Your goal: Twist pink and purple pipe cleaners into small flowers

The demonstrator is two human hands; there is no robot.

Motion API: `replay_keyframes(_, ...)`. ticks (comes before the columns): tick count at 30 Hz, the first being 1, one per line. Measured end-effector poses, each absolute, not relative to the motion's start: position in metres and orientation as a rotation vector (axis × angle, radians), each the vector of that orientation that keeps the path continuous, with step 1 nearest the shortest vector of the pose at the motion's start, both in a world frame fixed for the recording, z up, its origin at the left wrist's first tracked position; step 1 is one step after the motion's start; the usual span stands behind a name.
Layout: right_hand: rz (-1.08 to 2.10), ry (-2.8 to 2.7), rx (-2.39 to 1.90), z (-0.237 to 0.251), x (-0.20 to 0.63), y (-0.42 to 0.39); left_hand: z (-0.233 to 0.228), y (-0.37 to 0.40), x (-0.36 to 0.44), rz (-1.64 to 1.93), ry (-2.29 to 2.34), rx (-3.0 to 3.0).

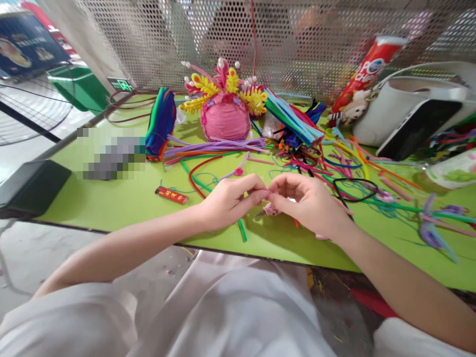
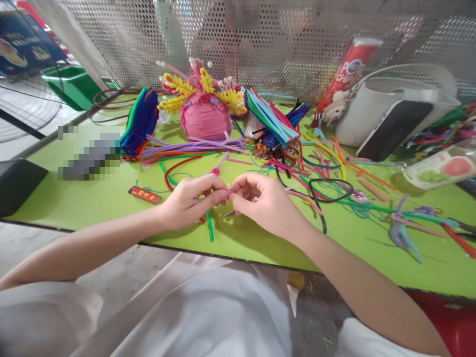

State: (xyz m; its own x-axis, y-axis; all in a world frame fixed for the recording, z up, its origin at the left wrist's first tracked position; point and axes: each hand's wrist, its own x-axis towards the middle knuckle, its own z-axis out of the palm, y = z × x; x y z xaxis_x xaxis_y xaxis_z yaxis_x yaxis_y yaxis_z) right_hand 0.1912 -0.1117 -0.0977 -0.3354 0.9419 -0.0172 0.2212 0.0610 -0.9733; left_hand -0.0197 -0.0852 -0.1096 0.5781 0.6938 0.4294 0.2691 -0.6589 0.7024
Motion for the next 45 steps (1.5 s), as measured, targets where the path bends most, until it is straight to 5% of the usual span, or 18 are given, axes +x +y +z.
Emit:
replay_keyframes(11, 1.088, -1.84, -1.253, -0.088, 0.19, -0.117, -0.109, -0.087, -0.018, 0.709, 0.775, 1.733)
replay_keyframes(23, 1.056, -1.71, -1.227, -0.092, 0.192, -0.116, -0.11, -0.083, -0.012, 0.908, 0.759, 1.338)
replay_keyframes(29, 0.16, -2.087, -1.072, -0.099, 0.19, -0.117, -0.11, -0.086, -0.012, 0.841, 0.772, 1.365)
replay_keyframes(32, -0.03, -2.171, -1.014, -0.102, 0.193, -0.116, -0.108, -0.085, -0.013, 0.785, 0.775, 1.354)
replay_keyframes(38, 0.72, -1.889, -1.214, -0.092, 0.189, -0.118, -0.109, -0.084, -0.013, 0.855, 0.752, 1.416)
replay_keyframes(45, 1.23, -1.549, -1.206, -0.097, 0.187, -0.118, -0.119, -0.088, -0.016, 1.007, 0.835, 1.957)
